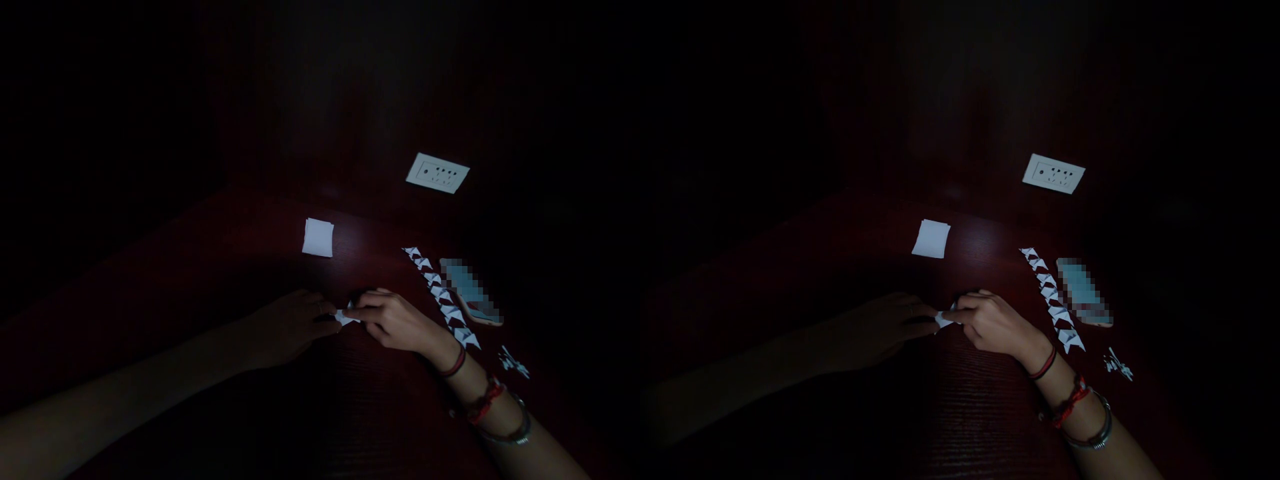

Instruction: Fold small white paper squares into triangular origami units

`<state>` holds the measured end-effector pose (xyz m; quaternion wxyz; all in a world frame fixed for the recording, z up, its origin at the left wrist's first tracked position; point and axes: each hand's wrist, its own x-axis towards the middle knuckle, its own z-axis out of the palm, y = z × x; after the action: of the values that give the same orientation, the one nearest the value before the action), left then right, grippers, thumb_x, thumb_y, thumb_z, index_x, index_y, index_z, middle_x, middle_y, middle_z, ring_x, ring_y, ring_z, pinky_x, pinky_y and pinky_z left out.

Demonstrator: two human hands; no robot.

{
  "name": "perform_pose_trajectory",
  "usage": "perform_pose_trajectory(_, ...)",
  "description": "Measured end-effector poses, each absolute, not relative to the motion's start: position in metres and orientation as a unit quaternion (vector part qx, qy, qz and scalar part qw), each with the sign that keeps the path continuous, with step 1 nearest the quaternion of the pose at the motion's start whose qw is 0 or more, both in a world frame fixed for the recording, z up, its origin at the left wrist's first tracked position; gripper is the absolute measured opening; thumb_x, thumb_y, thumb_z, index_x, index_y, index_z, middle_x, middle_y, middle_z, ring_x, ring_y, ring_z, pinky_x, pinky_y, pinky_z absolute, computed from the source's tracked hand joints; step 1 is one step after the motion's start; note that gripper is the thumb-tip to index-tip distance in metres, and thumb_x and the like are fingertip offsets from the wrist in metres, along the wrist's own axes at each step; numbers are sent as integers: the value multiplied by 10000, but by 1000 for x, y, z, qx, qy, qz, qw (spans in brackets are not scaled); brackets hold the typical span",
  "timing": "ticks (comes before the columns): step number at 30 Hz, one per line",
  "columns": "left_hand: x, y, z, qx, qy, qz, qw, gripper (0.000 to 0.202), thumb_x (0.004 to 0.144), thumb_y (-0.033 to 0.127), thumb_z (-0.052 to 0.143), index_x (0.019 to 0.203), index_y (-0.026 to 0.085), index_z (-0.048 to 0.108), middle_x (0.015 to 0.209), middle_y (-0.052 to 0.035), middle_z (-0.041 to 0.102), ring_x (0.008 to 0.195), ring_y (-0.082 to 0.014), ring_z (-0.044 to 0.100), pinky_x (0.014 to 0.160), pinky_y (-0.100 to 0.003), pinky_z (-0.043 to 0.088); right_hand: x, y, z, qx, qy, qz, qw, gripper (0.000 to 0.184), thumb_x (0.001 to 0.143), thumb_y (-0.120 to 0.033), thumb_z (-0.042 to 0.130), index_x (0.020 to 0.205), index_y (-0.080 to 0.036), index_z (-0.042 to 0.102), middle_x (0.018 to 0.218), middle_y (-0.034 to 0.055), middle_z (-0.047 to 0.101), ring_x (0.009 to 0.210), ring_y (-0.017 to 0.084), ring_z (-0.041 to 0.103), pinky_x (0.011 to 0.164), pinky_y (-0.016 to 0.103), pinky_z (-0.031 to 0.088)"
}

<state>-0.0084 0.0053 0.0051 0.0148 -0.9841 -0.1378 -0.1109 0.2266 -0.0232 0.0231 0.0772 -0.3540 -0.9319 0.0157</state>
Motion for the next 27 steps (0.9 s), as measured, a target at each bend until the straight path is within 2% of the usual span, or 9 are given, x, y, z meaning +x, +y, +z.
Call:
perform_pose_trajectory(6,-11,4,8,-981,-157,-117,-21,497,751,66,467,1222,200,387,1199,-24,482,1032,-197,427,893,-331,296,229,-24,22,-347,-934,19,81,420,769,-85,444,1148,-249,524,897,24,561,819,140,509,815,313,400)
perform_pose_trajectory(10,-10,6,7,-981,-162,-107,-17,511,747,59,472,1225,221,391,1218,-18,457,1032,-203,415,879,-332,302,229,-25,23,-348,-934,24,80,428,770,-91,449,1157,-261,513,913,25,558,847,144,510,832,320,395)
perform_pose_trajectory(18,-5,5,7,-982,-147,-118,14,409,780,77,472,1165,211,448,1153,-24,516,1003,-198,444,863,-344,298,228,-26,26,-341,-936,20,80,393,761,-94,460,1112,-243,555,923,34,573,855,149,523,824,329,417)
perform_pose_trajectory(27,-8,7,4,-983,-149,-111,5,500,757,53,468,1208,262,409,1204,-10,477,1043,-204,420,876,-347,300,230,-27,25,-346,-931,49,103,371,759,-66,447,1070,-216,581,968,34,582,900,145,527,862,328,412)
